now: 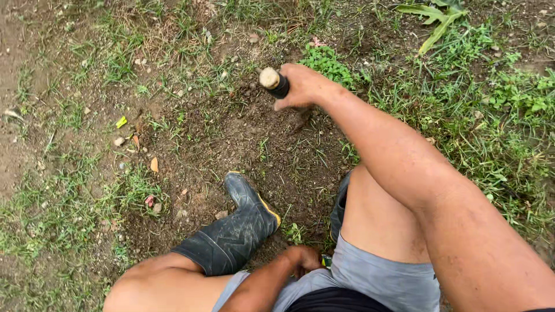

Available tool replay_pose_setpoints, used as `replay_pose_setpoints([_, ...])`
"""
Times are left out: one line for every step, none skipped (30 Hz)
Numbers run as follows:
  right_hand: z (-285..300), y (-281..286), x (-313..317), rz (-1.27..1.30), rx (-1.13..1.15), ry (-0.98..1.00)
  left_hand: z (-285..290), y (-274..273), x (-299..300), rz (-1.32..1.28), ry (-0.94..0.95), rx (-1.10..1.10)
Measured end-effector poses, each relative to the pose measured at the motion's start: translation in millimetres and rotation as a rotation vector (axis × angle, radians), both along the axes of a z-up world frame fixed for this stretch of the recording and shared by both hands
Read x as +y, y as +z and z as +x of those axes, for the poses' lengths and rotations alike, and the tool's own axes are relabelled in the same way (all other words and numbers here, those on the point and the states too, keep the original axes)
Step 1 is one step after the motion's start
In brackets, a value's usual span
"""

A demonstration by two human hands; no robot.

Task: The person clears grass and weeds from a patch of dirt using a brush hook and by pulling them by hand.

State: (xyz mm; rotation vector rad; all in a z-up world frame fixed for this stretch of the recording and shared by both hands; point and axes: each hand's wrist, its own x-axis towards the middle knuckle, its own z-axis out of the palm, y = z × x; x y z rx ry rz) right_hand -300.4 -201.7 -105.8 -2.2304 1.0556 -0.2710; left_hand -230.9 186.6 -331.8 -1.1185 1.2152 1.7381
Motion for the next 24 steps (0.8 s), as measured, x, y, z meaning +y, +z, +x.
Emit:
replay_pose_setpoints([-1.3, 1.6, 0.0, -0.012, -0.025, 0.019, -3.4, -0.1, 0.6, -0.022, 0.019, -0.005])
replay_pose_setpoints([-0.6, 4.0, 0.5, 0.006, -0.007, 0.012, -7.0, -0.4, 1.9, -0.032, 0.021, 0.001])
replay_pose_setpoints([0.8, 6.5, 0.9, 0.024, 0.01, 0.005, -9.0, 0.4, 3.5, -0.037, 0.019, 0.0])
replay_pose_setpoints([1.1, 7.6, 2.1, 0.044, 0.031, -0.001, -14.3, -1.5, 7.1, -0.038, 0.019, 0.004])
replay_pose_setpoints([1.6, 8.0, 2.8, 0.067, 0.051, -0.011, -17.8, -1.3, 9.8, -0.036, 0.019, 0.01])
replay_pose_setpoints([1.4, 7.2, 4.7, 0.093, 0.075, -0.017, -15.9, -0.9, 14.4, -0.037, 0.012, 0.011])
replay_pose_setpoints([1.3, 5.5, 7.4, 0.118, 0.1, -0.024, -12.8, 1.3, 17.4, -0.036, 0.003, 0.015])
replay_pose_setpoints([1.8, 5.0, 8.1, 0.11, 0.084, -0.025, -11.3, 2.8, 16.0, -0.044, 0.001, 0.018])
replay_pose_setpoints([2.5, 4.4, 10.1, 0.102, 0.068, -0.027, -9.6, 4.8, 14.2, -0.053, -0.002, 0.025])
replay_pose_setpoints([2.5, 4.7, 11.4, 0.089, 0.053, -0.028, -10.3, 5.4, 9.1, -0.071, -0.007, 0.028])
replay_pose_setpoints([2.5, 5.1, 14.4, 0.063, 0.051, -0.038, -10.7, 6.2, 5.4, -0.084, -0.012, 0.036])
replay_pose_setpoints([1.0, 7.8, 15.6, 0.034, 0.053, -0.046, -16.2, 5.1, -2.5, -0.102, -0.012, 0.051])
replay_pose_setpoints([-0.7, 10.9, 18.3, 0.005, 0.055, -0.053, -21.1, 5.0, -8.4, -0.118, -0.01, 0.064])
replay_pose_setpoints([-3.8, 13.0, 25.1, 0.015, 0.049, -0.038, -24.9, 4.9, -7.7, -0.123, -0.007, 0.076])
replay_pose_setpoints([-9.2, 16.9, 31.9, 0.026, 0.042, -0.024, -27.7, 5.9, -4.2, -0.127, -0.004, 0.082])
replay_pose_setpoints([-13.6, 23.2, 37.9, 0.036, 0.034, -0.007, -29.7, 5.2, -2.1, -0.133, 0.001, 0.093])
replay_pose_setpoints([-20.1, 31.5, 42.6, 0.041, 0.003, -0.007, -29.2, 6.9, 2.4, -0.132, 0.008, 0.102])
replay_pose_setpoints([-27.1, 40.4, 46.8, 0.048, -0.03, -0.001, -27.5, 7.1, 7.3, -0.135, 0.021, 0.106])
replay_pose_setpoints([-35.5, 49.1, 51.0, 0.055, -0.064, 0.005, -22.8, 11.0, 13.2, -0.133, 0.038, 0.107])
replay_pose_setpoints([-44.4, 56.4, 55.8, 0.068, -0.185, -0.015, -14.9, 13.6, 16.8, -0.131, 0.051, 0.105])
replay_pose_setpoints([-54.0, 62.7, 60.4, 0.083, -0.307, -0.033, -4.8, 18.4, 21.9, -0.123, 0.061, 0.104])
replay_pose_setpoints([-63.8, 69.7, 60.5, 0.14, -0.318, -0.088, -4.0, 17.2, 14.1, -0.13, 0.083, 0.108])
replay_pose_setpoints([-72.4, 78.2, 56.3, 0.198, -0.327, -0.143, -2.0, 17.0, 6.6, -0.141, 0.105, 0.114])
replay_pose_setpoints([-78.4, 78.2, 62.1, 0.232, -0.378, -0.126, 3.8, 20.1, 18.6, -0.117, 0.112, 0.113])
